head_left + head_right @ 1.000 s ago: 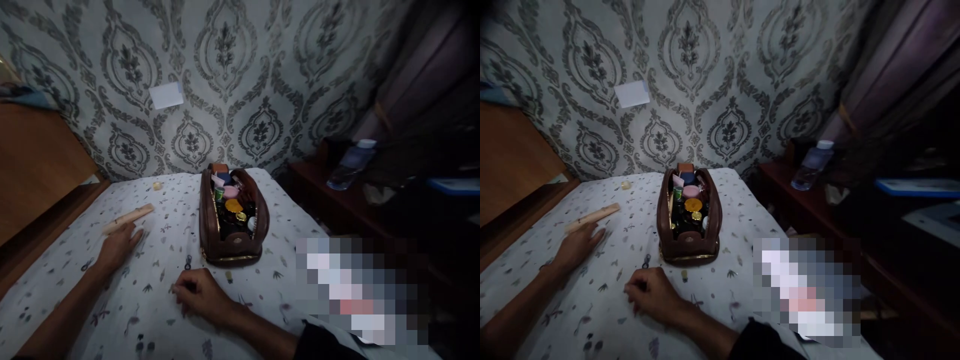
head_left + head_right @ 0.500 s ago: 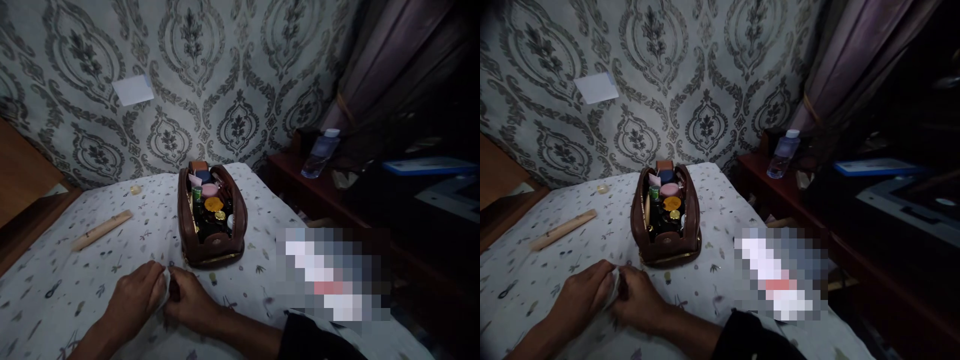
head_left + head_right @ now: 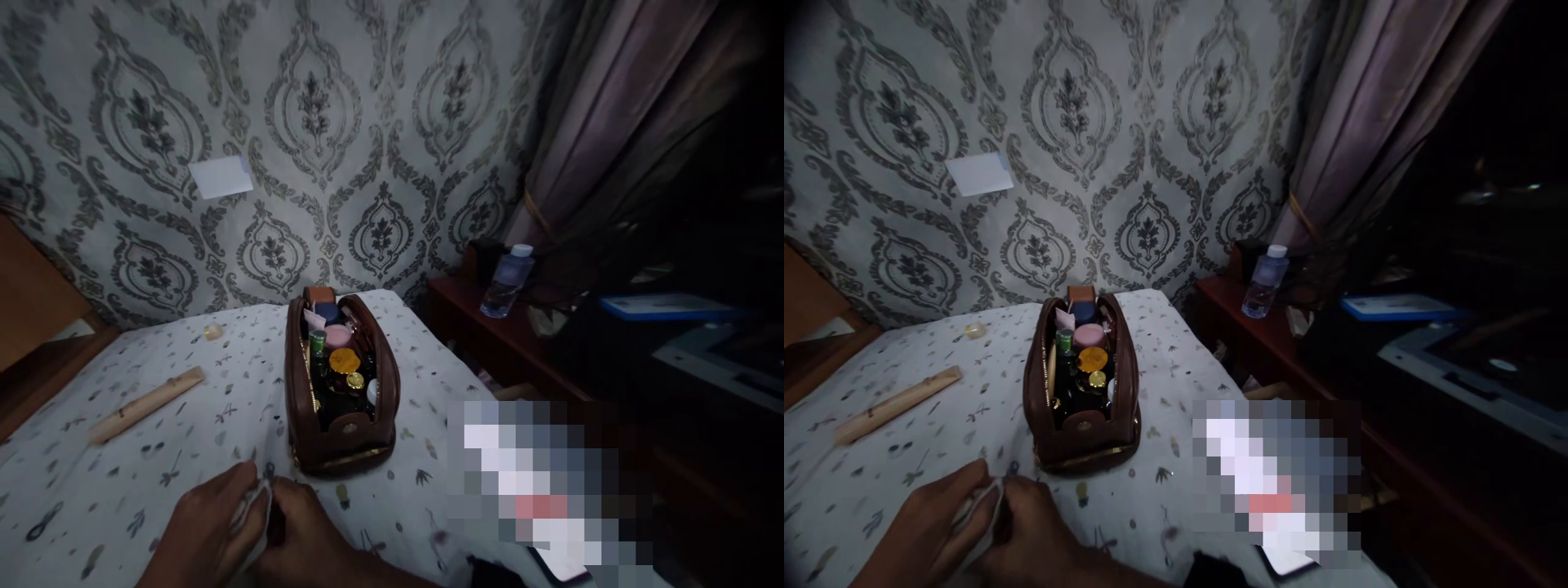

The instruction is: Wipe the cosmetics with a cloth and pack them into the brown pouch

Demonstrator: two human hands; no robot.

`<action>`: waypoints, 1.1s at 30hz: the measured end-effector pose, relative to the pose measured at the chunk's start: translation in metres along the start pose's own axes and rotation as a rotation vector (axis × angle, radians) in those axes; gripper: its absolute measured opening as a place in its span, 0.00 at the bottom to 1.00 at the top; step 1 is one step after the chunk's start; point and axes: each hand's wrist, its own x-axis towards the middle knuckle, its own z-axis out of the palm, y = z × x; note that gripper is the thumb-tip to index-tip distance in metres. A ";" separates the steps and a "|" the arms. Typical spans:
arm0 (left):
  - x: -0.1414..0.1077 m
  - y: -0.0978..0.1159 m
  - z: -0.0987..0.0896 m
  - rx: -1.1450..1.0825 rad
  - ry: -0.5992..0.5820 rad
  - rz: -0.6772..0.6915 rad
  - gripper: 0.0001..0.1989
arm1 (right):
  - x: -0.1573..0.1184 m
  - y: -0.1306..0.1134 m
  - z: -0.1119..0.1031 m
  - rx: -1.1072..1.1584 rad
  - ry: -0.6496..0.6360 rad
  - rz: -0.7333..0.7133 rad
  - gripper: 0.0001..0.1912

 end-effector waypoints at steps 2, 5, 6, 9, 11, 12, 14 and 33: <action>0.001 -0.001 0.000 -0.051 -0.011 -0.014 0.07 | 0.001 -0.006 0.000 0.083 0.030 -0.023 0.13; 0.005 -0.001 0.000 -0.160 -0.014 -0.029 0.11 | 0.001 -0.014 0.000 0.097 0.066 -0.048 0.13; 0.006 -0.002 0.001 -0.196 -0.023 -0.047 0.12 | 0.000 -0.016 -0.001 0.098 0.064 -0.054 0.14; 0.007 -0.007 0.005 -0.276 -0.071 -0.148 0.17 | 0.000 -0.014 -0.003 0.114 0.062 -0.037 0.16; 0.005 -0.014 0.011 -0.310 -0.082 -0.232 0.19 | 0.000 -0.011 -0.004 0.144 0.056 0.025 0.18; 0.003 -0.018 0.013 -0.327 -0.080 -0.272 0.19 | 0.001 -0.009 -0.004 0.172 0.049 0.062 0.20; -0.001 -0.025 0.018 -0.364 -0.035 -0.345 0.16 | 0.001 -0.006 -0.005 0.247 0.020 0.128 0.24; -0.009 -0.020 0.013 -0.413 -0.015 -0.297 0.11 | 0.002 -0.012 -0.009 0.234 0.127 0.074 0.19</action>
